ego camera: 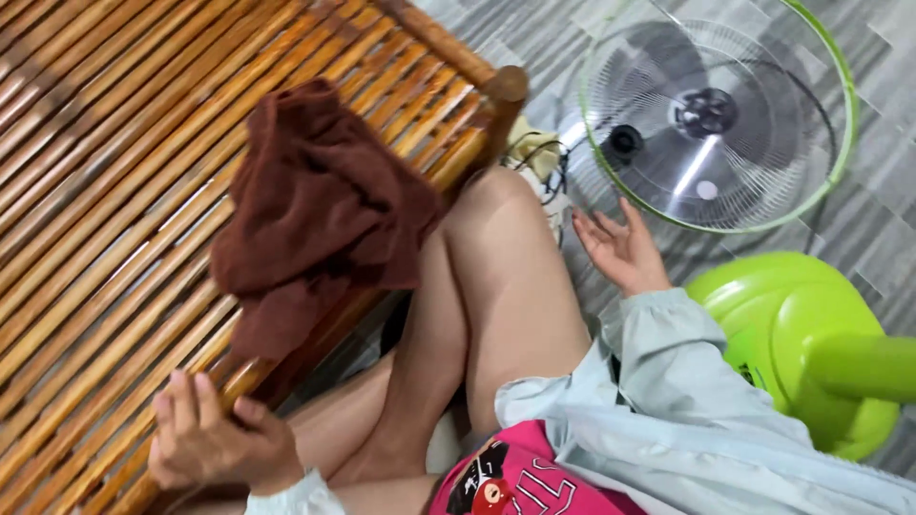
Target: Cleaning a plastic fan blade and grill with a brown cloth while sitting on the floor.
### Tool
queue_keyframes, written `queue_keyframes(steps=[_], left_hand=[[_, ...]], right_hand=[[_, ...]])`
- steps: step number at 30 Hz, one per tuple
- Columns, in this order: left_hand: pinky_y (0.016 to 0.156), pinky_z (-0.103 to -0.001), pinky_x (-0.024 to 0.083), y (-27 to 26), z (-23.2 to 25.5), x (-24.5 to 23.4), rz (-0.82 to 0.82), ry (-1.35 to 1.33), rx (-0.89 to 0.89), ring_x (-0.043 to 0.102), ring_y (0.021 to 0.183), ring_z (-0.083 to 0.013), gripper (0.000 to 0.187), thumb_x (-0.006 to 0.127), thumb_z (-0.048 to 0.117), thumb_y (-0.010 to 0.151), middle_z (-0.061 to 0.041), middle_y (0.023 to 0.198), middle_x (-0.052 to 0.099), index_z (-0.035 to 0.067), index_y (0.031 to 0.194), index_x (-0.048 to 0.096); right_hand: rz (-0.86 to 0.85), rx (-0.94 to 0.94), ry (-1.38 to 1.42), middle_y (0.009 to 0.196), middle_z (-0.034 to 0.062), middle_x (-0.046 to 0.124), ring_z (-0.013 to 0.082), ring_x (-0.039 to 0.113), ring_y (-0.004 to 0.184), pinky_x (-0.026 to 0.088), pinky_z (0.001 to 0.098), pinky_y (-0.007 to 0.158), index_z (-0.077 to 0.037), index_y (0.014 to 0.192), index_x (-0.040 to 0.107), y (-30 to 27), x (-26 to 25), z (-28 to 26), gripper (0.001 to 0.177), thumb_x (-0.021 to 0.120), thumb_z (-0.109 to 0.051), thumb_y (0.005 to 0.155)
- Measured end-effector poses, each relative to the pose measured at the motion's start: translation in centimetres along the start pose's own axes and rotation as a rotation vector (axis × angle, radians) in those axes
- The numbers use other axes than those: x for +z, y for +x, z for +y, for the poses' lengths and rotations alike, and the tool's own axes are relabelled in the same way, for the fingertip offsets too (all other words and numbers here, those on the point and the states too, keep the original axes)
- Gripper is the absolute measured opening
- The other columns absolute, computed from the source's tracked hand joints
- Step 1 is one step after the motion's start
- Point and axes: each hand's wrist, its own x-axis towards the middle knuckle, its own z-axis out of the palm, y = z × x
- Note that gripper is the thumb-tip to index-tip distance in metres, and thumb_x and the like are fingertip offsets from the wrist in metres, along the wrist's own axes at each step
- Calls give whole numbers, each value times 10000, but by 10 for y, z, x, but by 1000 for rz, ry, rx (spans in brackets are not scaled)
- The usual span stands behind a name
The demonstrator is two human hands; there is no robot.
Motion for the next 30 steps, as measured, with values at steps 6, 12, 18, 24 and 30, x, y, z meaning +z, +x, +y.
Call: queue_keyframes(steps=[6,12,18,24,30], left_hand=[[1104,-574,367,11,12,-16,-79,-25,67,591,1281,-527,341,505,55,1107,-336,1415,651,-155,1343,631],[1172,-602,378,9,14,-15,-111,-72,71,501,1333,-558,365,489,-11,1076,-387,1430,587,-208,1371,576],[1183,-634,339,1,6,-7,-107,-119,55,448,1362,-571,374,470,-19,1067,-405,1444,542,-217,1375,544],[1207,-635,294,-4,-3,9,-80,-218,88,413,1366,-581,400,453,18,1066,-453,1429,513,-257,1345,529],[1212,-623,294,-1,0,10,-86,-218,93,406,1376,-568,399,471,-17,1043,-446,1438,512,-254,1360,526]], right_hand=[[306,-281,82,1117,251,541,310,631,932,629,412,829,57,1300,384,78,-92,-62,734,802,-354,859],[380,-323,-204,1037,186,673,317,693,942,622,433,896,30,1109,566,91,-122,-72,328,541,-239,923],[344,9,-688,1329,174,574,306,581,1190,508,416,1022,-25,1364,503,23,-76,-70,689,466,-595,977],[178,-411,-677,887,42,702,162,705,796,600,324,726,-115,993,662,15,-67,-136,127,674,-238,1022],[746,-717,-1793,1272,155,632,335,580,1218,438,442,1037,-185,1357,583,105,-146,-236,906,964,-644,675]])
